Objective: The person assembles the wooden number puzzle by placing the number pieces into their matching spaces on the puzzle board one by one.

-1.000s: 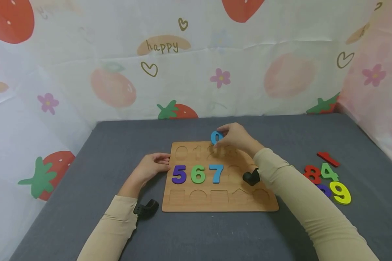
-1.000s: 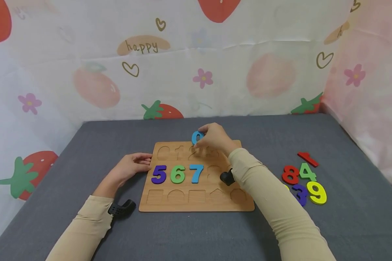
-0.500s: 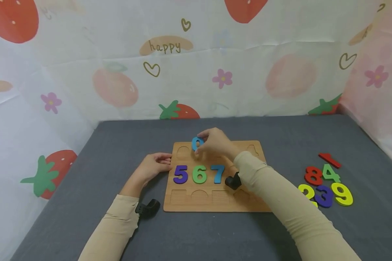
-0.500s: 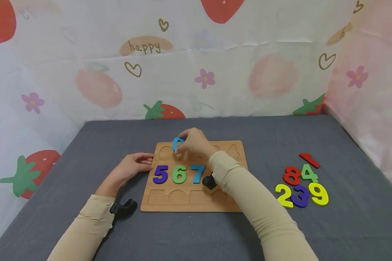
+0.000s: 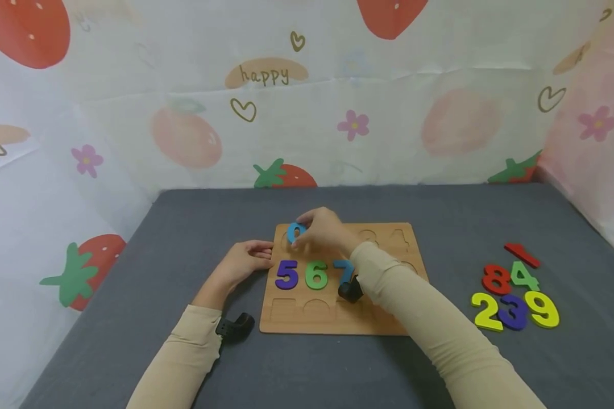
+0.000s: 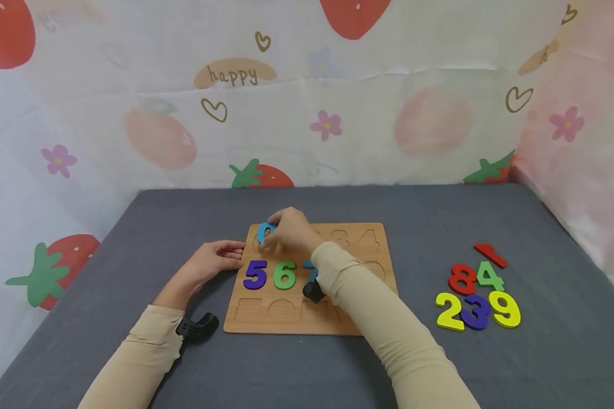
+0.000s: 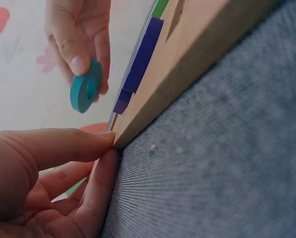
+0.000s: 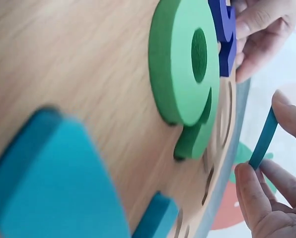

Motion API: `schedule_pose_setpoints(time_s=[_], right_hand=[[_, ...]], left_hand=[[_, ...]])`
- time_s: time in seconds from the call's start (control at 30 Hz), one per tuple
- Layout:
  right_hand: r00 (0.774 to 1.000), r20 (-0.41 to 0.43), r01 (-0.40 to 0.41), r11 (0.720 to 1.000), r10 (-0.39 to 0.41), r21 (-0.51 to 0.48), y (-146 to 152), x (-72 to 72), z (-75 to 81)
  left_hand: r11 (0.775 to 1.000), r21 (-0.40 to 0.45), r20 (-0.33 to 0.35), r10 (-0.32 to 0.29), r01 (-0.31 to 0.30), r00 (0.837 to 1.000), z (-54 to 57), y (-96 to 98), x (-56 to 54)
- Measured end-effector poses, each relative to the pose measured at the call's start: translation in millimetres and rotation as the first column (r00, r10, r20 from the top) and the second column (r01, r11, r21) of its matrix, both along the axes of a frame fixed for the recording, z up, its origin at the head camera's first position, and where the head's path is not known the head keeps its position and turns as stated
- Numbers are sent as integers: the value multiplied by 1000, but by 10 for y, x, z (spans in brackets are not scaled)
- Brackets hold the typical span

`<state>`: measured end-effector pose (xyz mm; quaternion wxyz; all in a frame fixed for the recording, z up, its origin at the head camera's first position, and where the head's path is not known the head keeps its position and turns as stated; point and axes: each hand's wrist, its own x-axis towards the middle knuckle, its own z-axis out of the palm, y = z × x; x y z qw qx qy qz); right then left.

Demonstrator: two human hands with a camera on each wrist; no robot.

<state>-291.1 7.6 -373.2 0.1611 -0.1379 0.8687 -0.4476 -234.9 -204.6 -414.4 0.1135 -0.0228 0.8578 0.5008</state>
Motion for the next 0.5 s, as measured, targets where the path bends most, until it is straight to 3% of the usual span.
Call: schedule_pose_setpoints(time_s=[0.5], right_hand=[[1000,19,-16,1000,16,27,-139,48,-44]], left_hand=[[1000,16,-4,-11,11,1000,0,-11,10]])
